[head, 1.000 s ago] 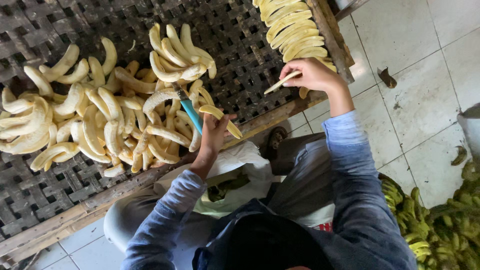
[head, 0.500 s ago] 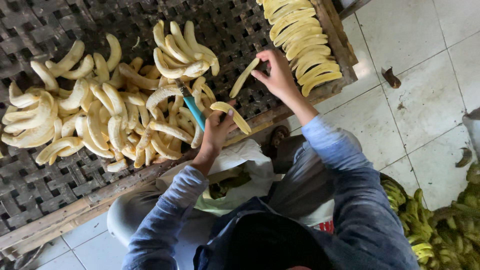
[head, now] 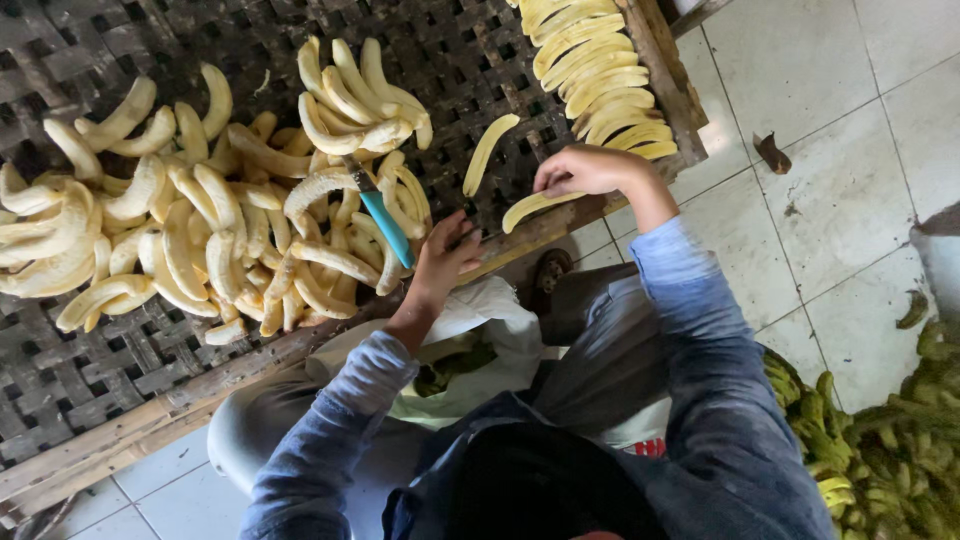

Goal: The person sits at a woven bamboo rack covered with bananas and uses a small knife to peel them by hand. Peeled bananas are placed in a row along the edge of the rack while peels are set aside, and the person works through the pile one banana at a time.

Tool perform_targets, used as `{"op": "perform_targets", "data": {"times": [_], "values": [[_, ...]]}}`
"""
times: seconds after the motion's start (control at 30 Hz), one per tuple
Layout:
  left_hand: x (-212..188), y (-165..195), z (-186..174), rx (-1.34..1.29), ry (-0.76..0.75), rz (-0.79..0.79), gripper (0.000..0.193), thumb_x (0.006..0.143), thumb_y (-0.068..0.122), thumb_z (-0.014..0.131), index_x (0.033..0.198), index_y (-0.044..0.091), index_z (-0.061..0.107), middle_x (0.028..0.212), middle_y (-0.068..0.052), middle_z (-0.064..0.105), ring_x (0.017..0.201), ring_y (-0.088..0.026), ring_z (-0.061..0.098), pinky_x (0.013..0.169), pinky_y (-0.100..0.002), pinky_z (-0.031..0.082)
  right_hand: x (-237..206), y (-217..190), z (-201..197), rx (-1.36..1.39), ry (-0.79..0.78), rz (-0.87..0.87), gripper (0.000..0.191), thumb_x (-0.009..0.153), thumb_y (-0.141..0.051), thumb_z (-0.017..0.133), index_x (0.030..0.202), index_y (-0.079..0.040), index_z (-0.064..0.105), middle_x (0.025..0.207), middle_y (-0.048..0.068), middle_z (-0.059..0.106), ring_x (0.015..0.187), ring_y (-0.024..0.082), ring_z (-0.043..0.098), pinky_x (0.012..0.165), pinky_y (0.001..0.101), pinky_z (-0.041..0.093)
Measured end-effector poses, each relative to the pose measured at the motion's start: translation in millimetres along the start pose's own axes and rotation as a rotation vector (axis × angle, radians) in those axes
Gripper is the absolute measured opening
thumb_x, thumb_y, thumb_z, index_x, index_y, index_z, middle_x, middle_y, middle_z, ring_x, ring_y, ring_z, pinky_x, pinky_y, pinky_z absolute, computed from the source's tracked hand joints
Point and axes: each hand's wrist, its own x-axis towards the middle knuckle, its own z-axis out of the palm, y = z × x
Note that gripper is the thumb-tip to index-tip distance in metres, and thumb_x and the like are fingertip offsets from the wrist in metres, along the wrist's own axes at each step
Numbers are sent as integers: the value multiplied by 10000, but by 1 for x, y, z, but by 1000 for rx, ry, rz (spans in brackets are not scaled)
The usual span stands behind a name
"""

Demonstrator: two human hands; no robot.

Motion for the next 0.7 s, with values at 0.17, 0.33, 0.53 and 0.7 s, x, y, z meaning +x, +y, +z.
{"op": "perform_targets", "data": {"times": [0.17, 0.33, 0.53, 0.7], "values": [[2, -1, -5, 48, -9, 33, 458, 998, 200, 651, 1430, 78, 559, 1234, -51, 666, 994, -157, 717, 789, -291, 577, 5, 24, 3, 30, 71, -28, 198, 906, -94, 730, 1102, -63, 725, 1058, 69, 790, 987, 150, 740, 818, 320, 546], [1, 0, -4, 77, -23, 95, 395, 999, 193, 655, 1371, 69, 610, 1180, -31, 703, 972, -133, 711, 802, -275, 581, 3, 31, 1, -13, 135, 22, 205, 863, -91, 770, 1067, -71, 748, 995, 71, 795, 935, 163, 755, 791, 332, 556], [2, 2, -4, 71, -13, 89, 355, 1004, 211, 676, 1321, 55, 639, 1125, -37, 719, 951, -127, 706, 794, -271, 578, 4, 30, 2, -170, 212, 44, 219, 777, -119, 843, 986, -81, 787, 911, 82, 787, 835, 199, 750, 743, 343, 556], [1, 1, -6, 97, -2, 98, 365, 995, 224, 682, 1318, 58, 642, 1119, -29, 728, 955, -118, 709, 783, -261, 573, 2, 19, -4, -226, 185, 96, 179, 787, -137, 818, 966, -126, 814, 927, 62, 792, 835, 194, 753, 737, 350, 562]]}}
